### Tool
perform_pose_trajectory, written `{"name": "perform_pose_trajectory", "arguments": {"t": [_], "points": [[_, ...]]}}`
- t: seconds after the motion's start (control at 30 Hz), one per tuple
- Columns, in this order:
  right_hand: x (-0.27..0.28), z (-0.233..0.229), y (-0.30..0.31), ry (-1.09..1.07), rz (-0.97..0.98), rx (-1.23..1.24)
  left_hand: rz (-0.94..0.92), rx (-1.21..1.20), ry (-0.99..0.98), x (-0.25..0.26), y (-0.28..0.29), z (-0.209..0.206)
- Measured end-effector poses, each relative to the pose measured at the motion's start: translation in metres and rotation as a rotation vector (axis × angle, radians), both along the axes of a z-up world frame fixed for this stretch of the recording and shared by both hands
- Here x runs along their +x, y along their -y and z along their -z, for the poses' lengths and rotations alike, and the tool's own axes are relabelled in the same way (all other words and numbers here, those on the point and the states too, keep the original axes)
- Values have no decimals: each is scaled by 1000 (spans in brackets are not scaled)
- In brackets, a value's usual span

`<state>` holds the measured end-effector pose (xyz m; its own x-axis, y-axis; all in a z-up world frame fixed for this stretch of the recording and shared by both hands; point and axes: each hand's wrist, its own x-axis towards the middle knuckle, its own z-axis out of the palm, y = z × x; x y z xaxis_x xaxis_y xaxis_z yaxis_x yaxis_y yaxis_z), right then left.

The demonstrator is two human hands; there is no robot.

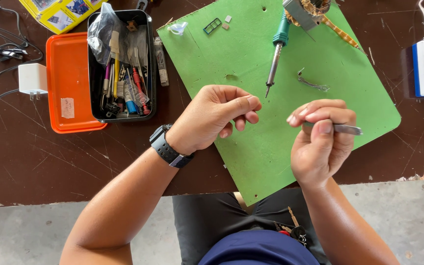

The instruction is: Soldering small electronic components onto a board using a soldering iron and tweezers.

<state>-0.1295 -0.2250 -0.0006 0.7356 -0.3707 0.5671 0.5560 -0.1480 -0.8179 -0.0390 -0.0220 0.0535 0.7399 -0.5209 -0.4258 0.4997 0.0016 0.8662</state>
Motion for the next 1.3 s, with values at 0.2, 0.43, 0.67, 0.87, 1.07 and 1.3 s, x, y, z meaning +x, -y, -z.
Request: {"name": "perform_pose_trajectory", "arguments": {"t": [0.2,0.43,0.67,0.87,1.07,1.3], "points": [[9,13,14,112,-14,-114,-154,-204,144,0,0,31],[4,4,24,69,-47,-146,-241,-290,249,21,-14,40],[-1,-46,14,-289,-68,-478,-211,-174,384,24,-28,15],[10,-58,4,-431,-79,-591,-38,-90,417,8,-11,19],[0,-60,-6,-454,-55,-571,56,-97,315,-6,-1,16],[-12,-58,-6,-477,-54,-552,89,-34,253,-11,2,7]]}}
